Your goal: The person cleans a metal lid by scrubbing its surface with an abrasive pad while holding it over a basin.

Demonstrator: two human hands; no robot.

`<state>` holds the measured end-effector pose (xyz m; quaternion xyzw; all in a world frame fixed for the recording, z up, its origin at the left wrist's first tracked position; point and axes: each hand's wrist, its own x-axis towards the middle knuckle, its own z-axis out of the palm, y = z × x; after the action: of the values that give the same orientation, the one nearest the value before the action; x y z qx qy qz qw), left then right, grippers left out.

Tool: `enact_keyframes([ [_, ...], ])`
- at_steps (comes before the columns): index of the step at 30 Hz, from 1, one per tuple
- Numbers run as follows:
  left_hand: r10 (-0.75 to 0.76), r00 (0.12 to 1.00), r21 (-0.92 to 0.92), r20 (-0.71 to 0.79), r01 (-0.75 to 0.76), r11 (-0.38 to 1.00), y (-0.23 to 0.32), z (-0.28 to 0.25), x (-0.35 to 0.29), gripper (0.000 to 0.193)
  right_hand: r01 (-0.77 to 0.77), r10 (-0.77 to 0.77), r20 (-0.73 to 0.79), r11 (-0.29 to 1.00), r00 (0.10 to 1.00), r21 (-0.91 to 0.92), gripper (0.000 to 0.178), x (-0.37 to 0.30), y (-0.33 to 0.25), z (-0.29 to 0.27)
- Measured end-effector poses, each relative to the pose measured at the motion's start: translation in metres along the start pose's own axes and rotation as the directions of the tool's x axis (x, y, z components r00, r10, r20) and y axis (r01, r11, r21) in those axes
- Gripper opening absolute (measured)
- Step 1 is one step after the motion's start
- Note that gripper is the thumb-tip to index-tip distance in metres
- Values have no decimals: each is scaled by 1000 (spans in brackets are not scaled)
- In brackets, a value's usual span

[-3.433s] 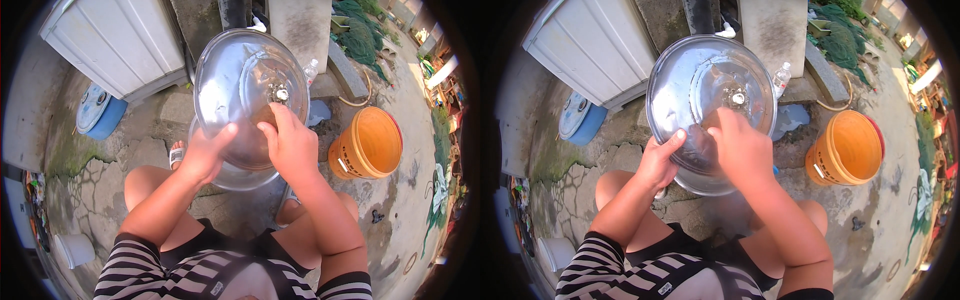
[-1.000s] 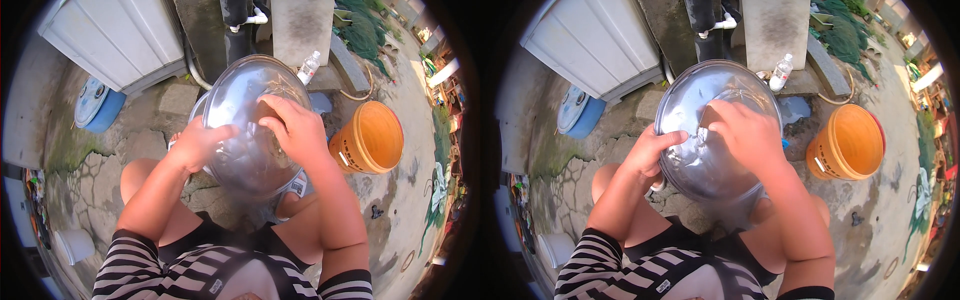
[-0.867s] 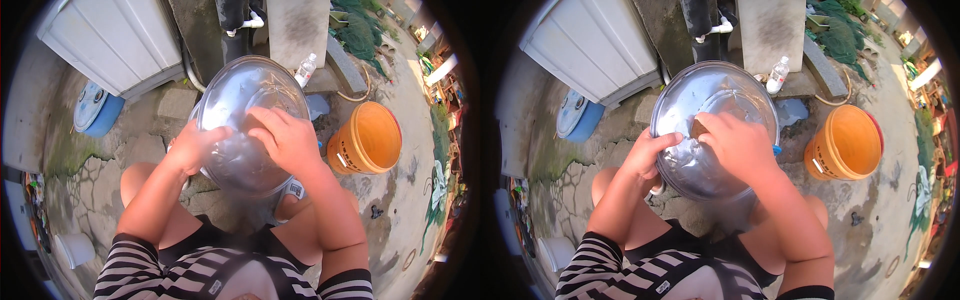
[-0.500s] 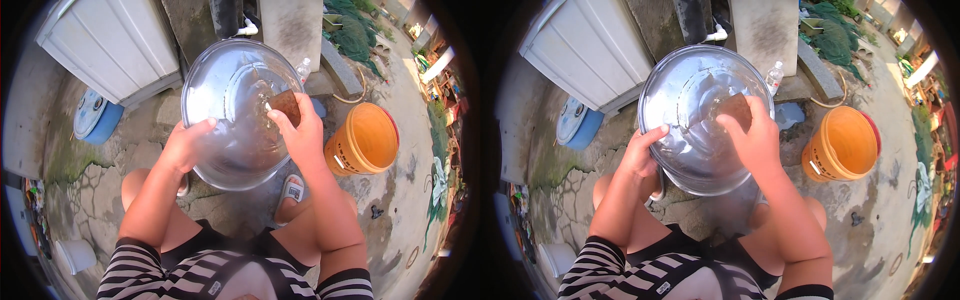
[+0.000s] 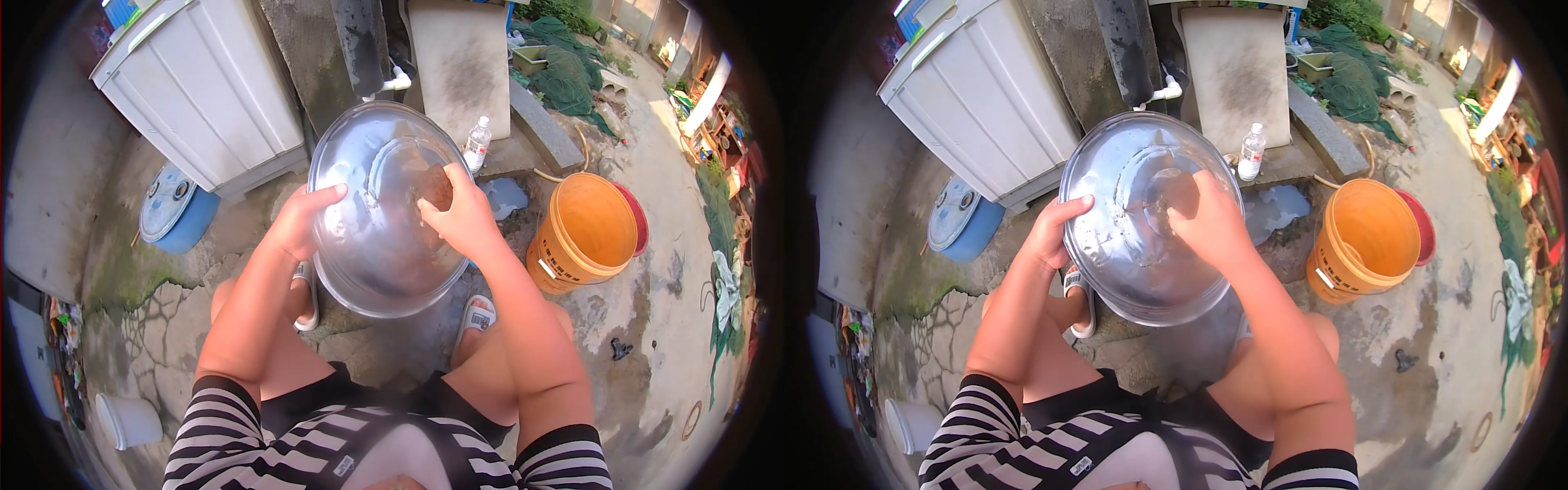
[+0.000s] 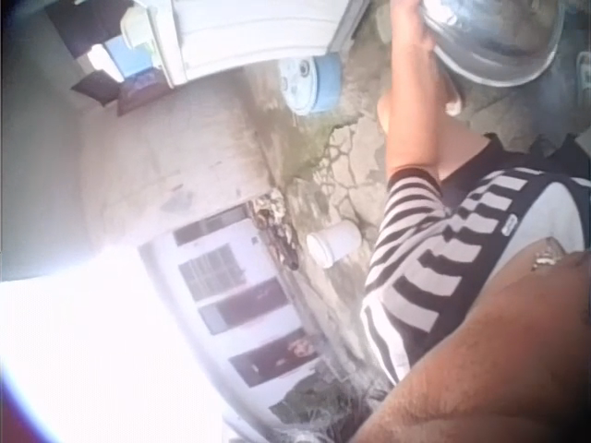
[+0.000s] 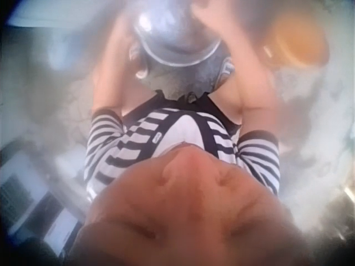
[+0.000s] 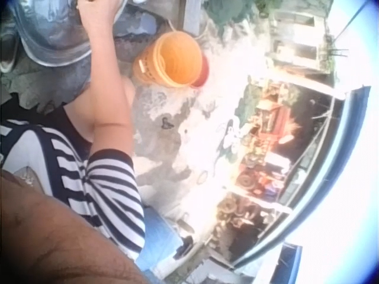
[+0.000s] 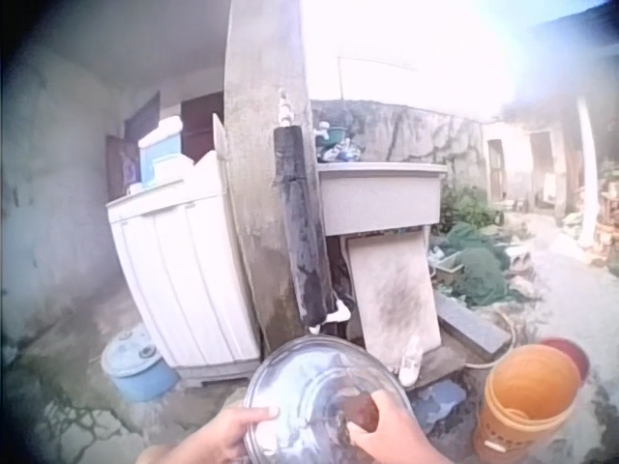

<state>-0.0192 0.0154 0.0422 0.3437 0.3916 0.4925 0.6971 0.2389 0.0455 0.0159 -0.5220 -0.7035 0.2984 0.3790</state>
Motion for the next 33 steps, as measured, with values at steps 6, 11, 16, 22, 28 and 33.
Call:
enact_keyframes([
  [6, 50, 998, 157, 36, -55, 986, 24, 1, 0, 51, 117, -143, -242, 986, 960, -118, 55, -7, -8, 4],
  [11, 92, 995, 52, 48, -94, 994, 19, -21, 18, 53, 228, -307, -363, 942, 880, -245, 49, -10, -14, 11],
  [16, 102, 987, -111, 126, -88, 990, 11, -24, 39, 73, 124, -182, -395, 978, 901, -169, 48, 3, -10, 6],
  [22, 222, 975, 76, 26, -223, 972, -13, 20, 36, 56, 60, -93, -530, 995, 843, -79, 37, 16, -4, -1],
  [28, 133, 987, -34, -88, -136, 990, -25, 28, 24, 49, 91, -133, -293, 984, 947, -154, 45, 4, -4, -22],
  [33, 60, 993, -110, -99, -70, 991, -31, 29, 8, 49, 222, -289, -285, 944, 914, -245, 33, -9, -6, -10],
])
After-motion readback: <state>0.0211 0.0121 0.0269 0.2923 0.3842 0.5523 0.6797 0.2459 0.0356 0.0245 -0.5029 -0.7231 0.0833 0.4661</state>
